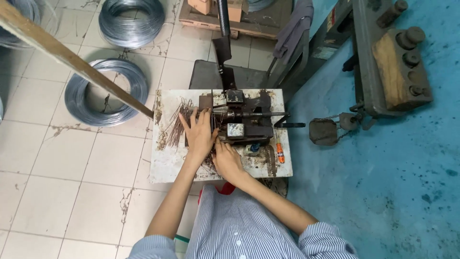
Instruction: The person is operating a manual wire-cutting machine, feeding bundles of wire into the mechanism and pulling a lever to process them.
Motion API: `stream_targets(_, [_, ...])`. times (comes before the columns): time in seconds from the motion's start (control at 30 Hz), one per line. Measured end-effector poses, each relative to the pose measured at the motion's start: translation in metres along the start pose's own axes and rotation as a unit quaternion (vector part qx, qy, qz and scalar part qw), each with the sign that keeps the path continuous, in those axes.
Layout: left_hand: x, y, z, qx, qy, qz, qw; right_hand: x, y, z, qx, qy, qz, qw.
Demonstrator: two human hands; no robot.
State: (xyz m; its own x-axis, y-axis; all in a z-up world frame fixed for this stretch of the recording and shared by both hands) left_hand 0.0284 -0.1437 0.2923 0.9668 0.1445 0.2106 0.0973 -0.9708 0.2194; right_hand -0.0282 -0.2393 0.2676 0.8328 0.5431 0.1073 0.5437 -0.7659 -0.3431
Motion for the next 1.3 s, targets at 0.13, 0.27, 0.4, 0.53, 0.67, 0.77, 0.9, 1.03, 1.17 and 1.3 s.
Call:
stream_targets(0.13, [-0.007,0.007,-0.006,0.003,0.016,0.007,1.000,-0.003,0.027,-0.016,0.124,-0.030,0.027,0.991])
stream_targets(0.27, [-0.013,0.019,-0.016,0.039,0.030,0.024,0.998,-0.011,0.104,-0.066,0.180,0.248,0.059,0.950])
stream_targets(0.4, [-0.011,0.015,-0.012,0.073,0.033,0.038,0.996,-0.018,0.192,-0.086,0.107,0.437,0.117,0.885])
stream_targets(0.53, [-0.009,0.017,-0.015,0.072,0.045,0.065,0.994,-0.004,0.283,-0.041,0.311,0.404,0.303,0.805])
stream_targets(0.67, [-0.007,0.015,-0.014,0.072,0.034,0.061,0.995,-0.003,0.297,-0.017,0.375,0.372,0.344,0.776])
stream_targets(0.77, [-0.010,0.016,-0.015,0.052,0.037,0.062,0.996,-0.005,0.300,-0.014,0.372,0.359,0.345,0.784])
stream_targets(0.9, [-0.008,0.015,-0.011,0.060,0.037,0.064,0.995,-0.006,0.281,-0.031,0.366,0.346,0.353,0.788])
stream_targets(1.03, [-0.008,0.015,-0.013,0.058,0.043,0.062,0.995,-0.006,0.270,-0.045,0.354,0.337,0.352,0.798])
stream_targets(1.17, [-0.007,0.015,-0.012,0.059,0.035,0.060,0.996,-0.007,0.268,-0.053,0.315,0.323,0.351,0.820])
stream_targets(1.3, [-0.009,0.017,-0.013,0.047,0.040,0.063,0.996,-0.005,0.270,-0.050,0.289,0.302,0.347,0.840])
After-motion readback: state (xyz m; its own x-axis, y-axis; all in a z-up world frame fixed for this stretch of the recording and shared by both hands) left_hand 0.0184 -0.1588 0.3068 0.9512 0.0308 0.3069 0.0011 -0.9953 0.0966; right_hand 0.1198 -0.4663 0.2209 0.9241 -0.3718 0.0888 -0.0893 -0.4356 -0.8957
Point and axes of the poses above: each hand's wrist, its own x-axis towards the middle knuckle, its own z-axis out of the palm, y = z × x, the point moved 9 cm from there along x, towards the middle knuckle, and after that the axes turned 5 degrees about x, right-handed, at the moved point
